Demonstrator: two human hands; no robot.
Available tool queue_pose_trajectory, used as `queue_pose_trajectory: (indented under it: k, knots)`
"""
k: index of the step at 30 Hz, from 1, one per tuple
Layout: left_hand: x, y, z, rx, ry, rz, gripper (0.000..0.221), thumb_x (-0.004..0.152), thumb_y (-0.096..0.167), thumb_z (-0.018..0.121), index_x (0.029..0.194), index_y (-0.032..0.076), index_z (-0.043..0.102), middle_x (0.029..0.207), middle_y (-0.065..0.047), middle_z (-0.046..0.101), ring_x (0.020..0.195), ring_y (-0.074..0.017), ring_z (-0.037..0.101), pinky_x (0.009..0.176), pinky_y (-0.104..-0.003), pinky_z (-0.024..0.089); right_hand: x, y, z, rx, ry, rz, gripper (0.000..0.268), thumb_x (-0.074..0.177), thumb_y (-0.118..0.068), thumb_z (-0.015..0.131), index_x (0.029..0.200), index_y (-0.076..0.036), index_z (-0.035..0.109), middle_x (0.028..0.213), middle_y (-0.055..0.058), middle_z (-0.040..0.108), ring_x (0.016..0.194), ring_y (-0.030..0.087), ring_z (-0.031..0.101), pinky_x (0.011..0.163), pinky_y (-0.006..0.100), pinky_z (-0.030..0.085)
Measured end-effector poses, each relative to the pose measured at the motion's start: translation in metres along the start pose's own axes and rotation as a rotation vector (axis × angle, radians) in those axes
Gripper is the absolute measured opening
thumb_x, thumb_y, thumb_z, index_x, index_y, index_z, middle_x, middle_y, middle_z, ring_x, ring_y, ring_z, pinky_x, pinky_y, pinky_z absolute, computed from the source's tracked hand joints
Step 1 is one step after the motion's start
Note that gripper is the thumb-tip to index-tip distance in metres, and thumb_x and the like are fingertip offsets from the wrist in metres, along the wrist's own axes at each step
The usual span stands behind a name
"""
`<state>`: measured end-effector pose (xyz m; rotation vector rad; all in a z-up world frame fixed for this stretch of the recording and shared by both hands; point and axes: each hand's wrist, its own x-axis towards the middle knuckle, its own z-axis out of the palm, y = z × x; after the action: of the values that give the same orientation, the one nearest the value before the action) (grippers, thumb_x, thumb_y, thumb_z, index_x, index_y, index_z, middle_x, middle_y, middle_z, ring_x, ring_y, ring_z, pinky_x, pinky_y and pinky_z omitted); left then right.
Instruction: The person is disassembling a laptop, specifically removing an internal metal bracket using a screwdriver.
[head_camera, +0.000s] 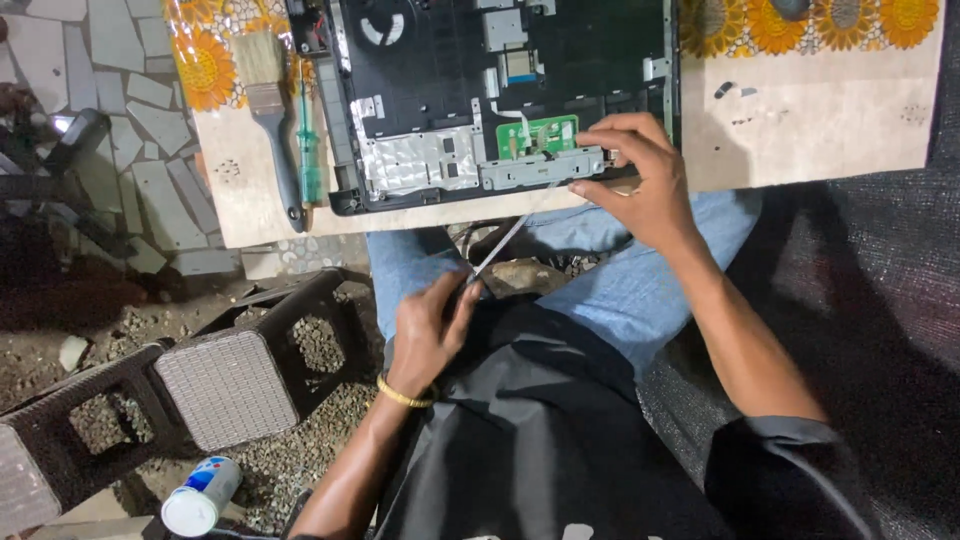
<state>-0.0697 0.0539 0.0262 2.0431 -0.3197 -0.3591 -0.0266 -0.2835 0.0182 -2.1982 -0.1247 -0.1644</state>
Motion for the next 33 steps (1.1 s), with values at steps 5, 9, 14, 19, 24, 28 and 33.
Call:
queue_pose_trajectory:
  k: [5,9,14,19,24,28,33]
  knots:
    - [-0.024,-0.011,-0.010,0.015,-0.023,-0.125,0.019,0.103,0.029,0.078,0.108,0.011,0.083,0.067,-0.022,0.072,0.063,-0.0455,0.075,0.056,-0.045,0.055,-0.001,-0.006,-0.004,0.019,0.000,0.038,0.035,0.104,-0.018,0.092,0.136,-0.012,0.080,0.137,0.013,0.066,0.099,0.031,0.066,0.092,0.049,0.059]
    - [-0.022,-0.008,-0.012,0.028,-0.024,-0.122,0.018,0.102,0.027,0.079,0.108,0.011,0.083,0.067,-0.021,0.072,0.064,-0.0451,0.075,0.056,-0.044,0.055,-0.001,-0.004,-0.004,0.000,0.008,0.050,0.033,0.104,-0.021,0.093,0.133,-0.013,0.081,0.136,0.011,0.067,0.097,0.029,0.066,0.093,0.047,0.059]
    - [-0.024,-0.005,-0.010,0.011,-0.012,-0.147,0.017,0.105,0.027,0.077,0.108,0.012,0.084,0.068,-0.021,0.073,0.066,-0.0416,0.077,0.058,-0.043,0.055,-0.002,-0.003,-0.004,0.028,0.007,0.063,0.032,0.103,-0.021,0.093,0.132,-0.014,0.082,0.134,0.010,0.067,0.095,0.029,0.067,0.092,0.047,0.059]
    - [-0.035,-0.009,-0.019,0.006,0.015,-0.188,0.016,0.104,0.026,0.076,0.105,0.013,0.084,0.064,-0.020,0.070,0.059,-0.0392,0.073,0.056,-0.041,0.052,-0.002,0.001,-0.004,0.027,0.006,0.062,0.032,0.103,-0.023,0.094,0.132,-0.014,0.083,0.134,0.010,0.068,0.093,0.029,0.067,0.091,0.046,0.059]
    - [-0.050,-0.014,-0.028,0.003,0.052,-0.236,0.016,0.104,0.027,0.076,0.103,0.014,0.084,0.061,-0.018,0.068,0.052,-0.0365,0.067,0.054,-0.040,0.051,-0.001,0.005,-0.003,0.028,0.006,0.053,0.034,0.101,-0.022,0.095,0.131,-0.013,0.083,0.134,0.011,0.068,0.091,0.029,0.066,0.090,0.046,0.059]
    - [-0.048,-0.008,-0.026,0.038,0.097,-0.261,0.021,0.103,0.024,0.076,0.104,0.005,0.083,0.058,-0.013,0.066,0.049,-0.0255,0.054,0.049,-0.035,0.042,0.001,-0.006,-0.004,0.002,-0.011,0.041,0.035,0.095,-0.009,0.094,0.128,-0.005,0.081,0.133,0.012,0.067,0.099,0.026,0.063,0.089,0.040,0.056]
    - [-0.039,-0.019,-0.017,0.033,0.111,-0.230,0.025,0.101,0.021,0.078,0.107,-0.002,0.083,0.057,-0.002,0.061,0.048,-0.0131,0.042,0.049,-0.029,0.036,0.002,-0.011,-0.005,-0.018,-0.018,0.042,0.038,0.089,0.004,0.093,0.125,0.001,0.080,0.133,0.012,0.066,0.106,0.022,0.061,0.089,0.033,0.053]
